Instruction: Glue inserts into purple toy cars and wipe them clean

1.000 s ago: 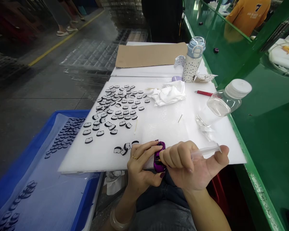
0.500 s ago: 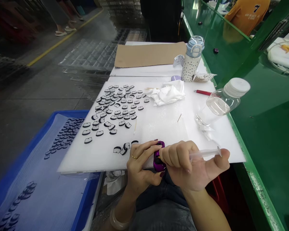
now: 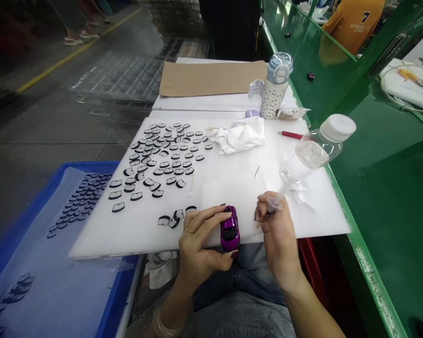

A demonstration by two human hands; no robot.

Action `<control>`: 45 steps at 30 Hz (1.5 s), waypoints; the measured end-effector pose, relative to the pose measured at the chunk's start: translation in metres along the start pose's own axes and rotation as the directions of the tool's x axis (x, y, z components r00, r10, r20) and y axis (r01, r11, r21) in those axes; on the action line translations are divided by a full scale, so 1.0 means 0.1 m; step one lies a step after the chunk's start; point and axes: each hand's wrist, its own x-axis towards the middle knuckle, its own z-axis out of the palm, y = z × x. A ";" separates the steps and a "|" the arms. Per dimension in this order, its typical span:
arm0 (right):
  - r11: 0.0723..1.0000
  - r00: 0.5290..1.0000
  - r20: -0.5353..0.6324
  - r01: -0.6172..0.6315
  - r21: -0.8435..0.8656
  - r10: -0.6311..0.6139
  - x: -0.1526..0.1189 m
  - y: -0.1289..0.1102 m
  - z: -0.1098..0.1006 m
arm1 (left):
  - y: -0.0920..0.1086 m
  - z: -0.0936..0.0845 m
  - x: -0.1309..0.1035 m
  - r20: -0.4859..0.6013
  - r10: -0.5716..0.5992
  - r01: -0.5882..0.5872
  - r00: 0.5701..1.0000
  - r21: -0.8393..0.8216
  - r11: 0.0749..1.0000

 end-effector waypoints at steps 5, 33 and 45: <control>0.990 0.993 -0.048 0.110 0.086 -0.106 0.10 0.02 -0.05 | 0.01 0.00 0.01 0.006 0.015 -0.015 1.000 0.000 1.000; 0.918 0.886 0.381 0.108 0.382 -0.263 0.02 0.08 0.21 | 0.07 0.04 0.03 -0.037 -0.012 0.013 0.999 0.017 1.000; 0.944 0.881 0.381 0.182 0.277 -0.281 -0.04 0.04 0.18 | 0.08 0.05 0.04 -0.045 -0.007 0.009 0.999 0.044 0.999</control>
